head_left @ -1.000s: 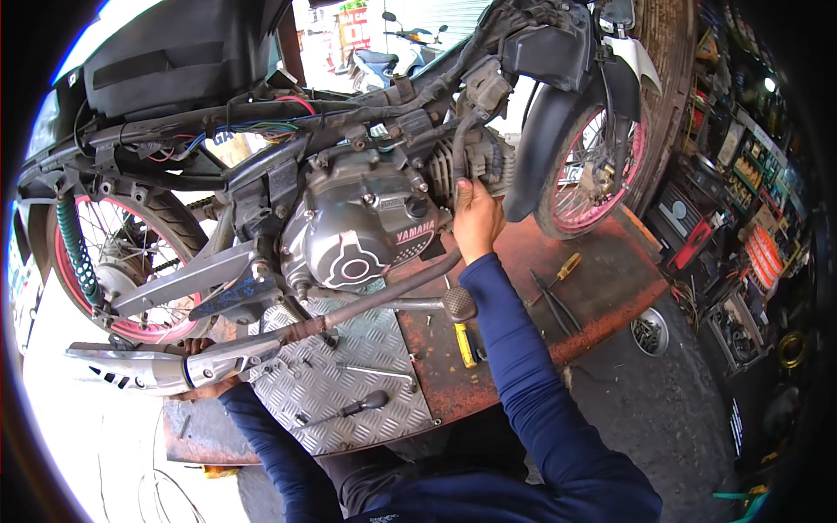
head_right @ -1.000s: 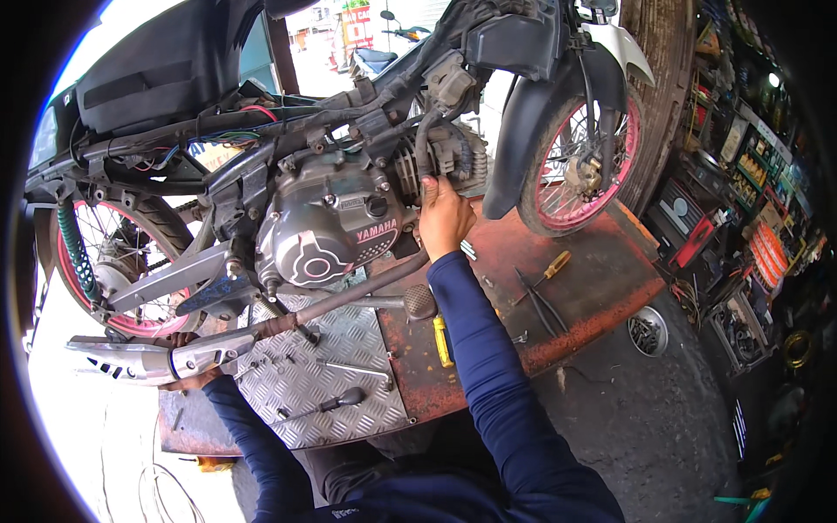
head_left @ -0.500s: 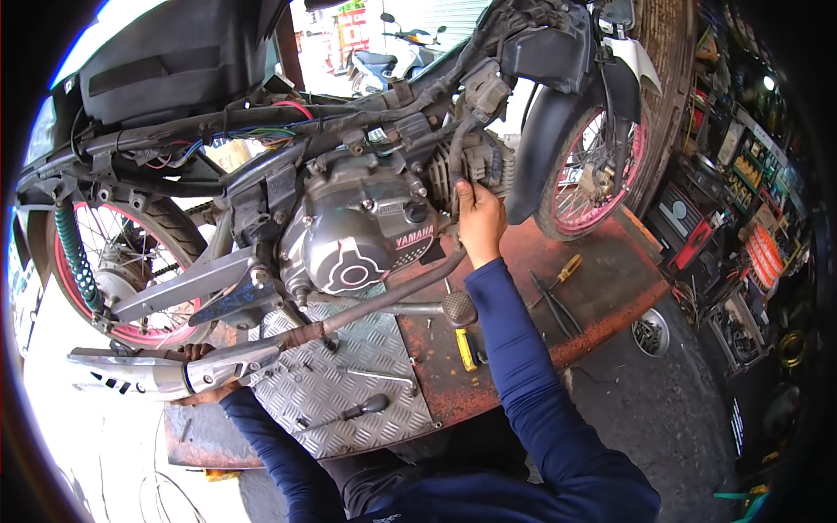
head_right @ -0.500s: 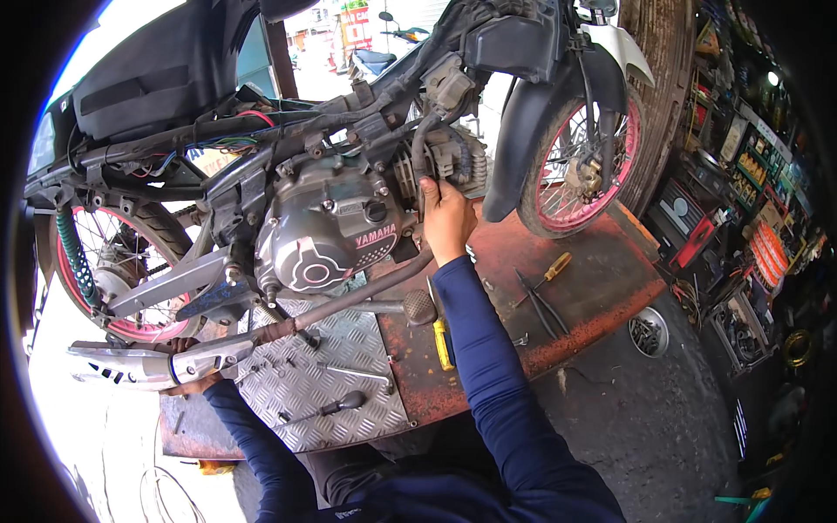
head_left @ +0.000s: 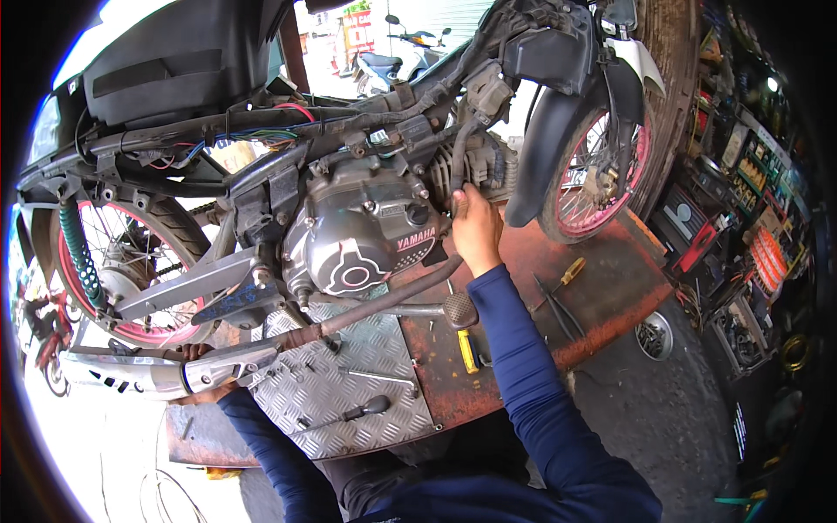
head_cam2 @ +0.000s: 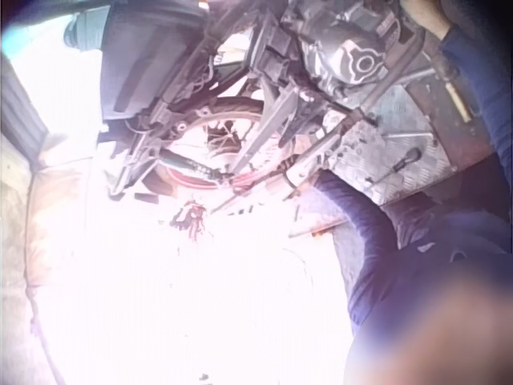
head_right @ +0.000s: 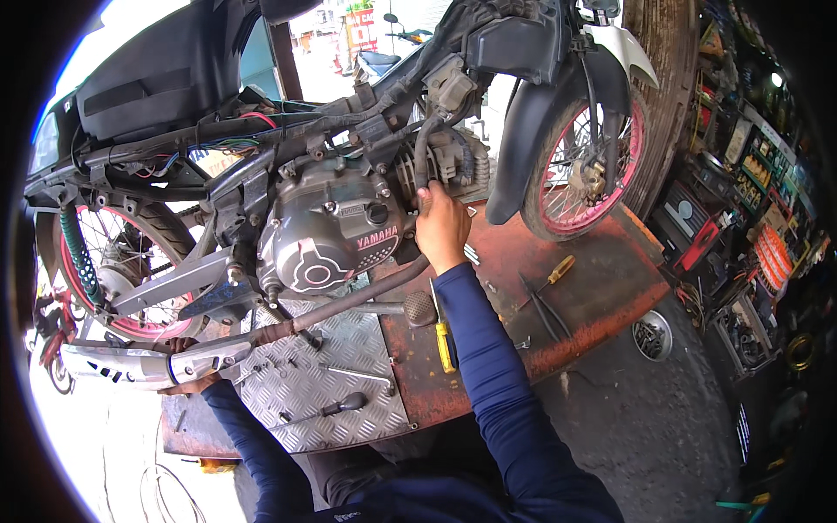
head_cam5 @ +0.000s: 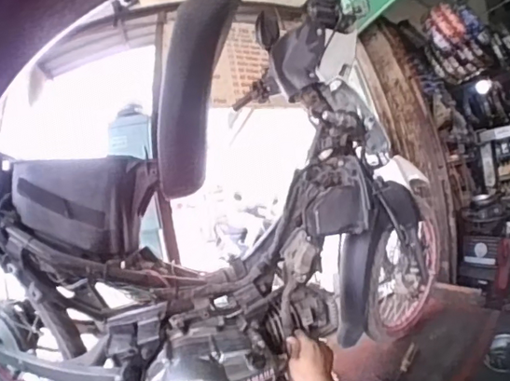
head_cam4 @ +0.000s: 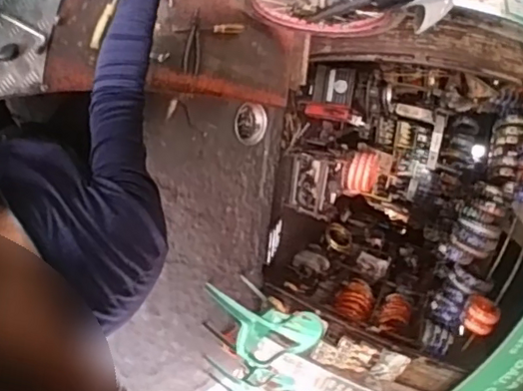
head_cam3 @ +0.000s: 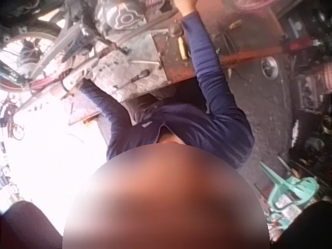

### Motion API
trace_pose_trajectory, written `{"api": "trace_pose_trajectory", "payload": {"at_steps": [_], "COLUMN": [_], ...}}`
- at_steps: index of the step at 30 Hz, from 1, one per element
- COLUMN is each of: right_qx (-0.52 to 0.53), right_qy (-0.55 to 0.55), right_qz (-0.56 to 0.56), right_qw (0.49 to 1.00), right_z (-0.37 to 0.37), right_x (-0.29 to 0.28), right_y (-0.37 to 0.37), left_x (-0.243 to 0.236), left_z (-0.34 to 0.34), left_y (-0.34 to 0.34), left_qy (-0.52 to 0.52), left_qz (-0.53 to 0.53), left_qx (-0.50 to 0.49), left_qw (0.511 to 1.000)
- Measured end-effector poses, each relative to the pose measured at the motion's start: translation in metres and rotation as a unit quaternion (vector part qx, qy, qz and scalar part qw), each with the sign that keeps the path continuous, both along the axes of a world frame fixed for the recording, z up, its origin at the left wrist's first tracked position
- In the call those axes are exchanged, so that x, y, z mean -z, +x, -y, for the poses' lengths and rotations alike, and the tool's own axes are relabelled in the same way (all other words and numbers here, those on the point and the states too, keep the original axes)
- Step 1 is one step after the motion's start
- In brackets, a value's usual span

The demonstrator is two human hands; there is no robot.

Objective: Adjusting and repairing various components of a motorcycle engine and exhaust system using hand tools.

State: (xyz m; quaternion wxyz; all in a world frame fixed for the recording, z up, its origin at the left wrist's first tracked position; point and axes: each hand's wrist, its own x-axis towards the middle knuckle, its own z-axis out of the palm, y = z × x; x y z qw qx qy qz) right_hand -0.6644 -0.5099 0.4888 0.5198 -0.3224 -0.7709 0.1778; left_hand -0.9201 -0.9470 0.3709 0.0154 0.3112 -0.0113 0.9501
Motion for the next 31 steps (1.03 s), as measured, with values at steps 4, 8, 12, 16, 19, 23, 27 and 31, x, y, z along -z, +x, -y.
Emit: {"api": "trace_pose_trajectory", "payload": {"at_steps": [4,8,12,16,19,23,27,31], "right_qx": [0.043,0.039,0.062,0.058,0.068,0.053,-0.090,-0.324], "right_qy": [0.022,0.011,0.006,-0.002,0.000,-0.103,-0.168,-0.271], "right_qz": [-0.044,-0.043,-0.053,-0.081,-0.100,-0.096,-0.184,-0.217], "right_qw": [0.998,0.998,0.997,0.995,0.993,0.989,0.964,0.880], "right_z": [0.001,-0.003,-0.006,-0.006,-0.005,-0.022,-0.031,-0.024], "right_x": [0.006,0.010,0.011,0.009,0.009,-0.003,-0.005,-0.008], "right_y": [-0.006,-0.007,-0.010,-0.011,-0.012,-0.016,-0.007,0.019], "left_x": [0.001,0.004,0.006,0.005,0.003,0.003,-0.014,-0.020], "left_z": [-0.001,-0.001,0.001,-0.002,-0.003,-0.007,-0.008,-0.011], "left_y": [-0.001,-0.008,-0.009,-0.004,-0.007,-0.005,-0.002,0.006], "left_qy": [-0.031,-0.011,-0.016,-0.037,-0.003,0.032,0.052,0.085], "left_qz": [0.051,-0.070,-0.051,0.065,-0.070,-0.044,-0.066,-0.095], "left_qx": [-0.074,0.014,-0.009,-0.079,0.010,0.026,0.048,0.041], "left_qw": [0.995,0.997,0.999,0.994,0.997,0.998,0.995,0.991]}}
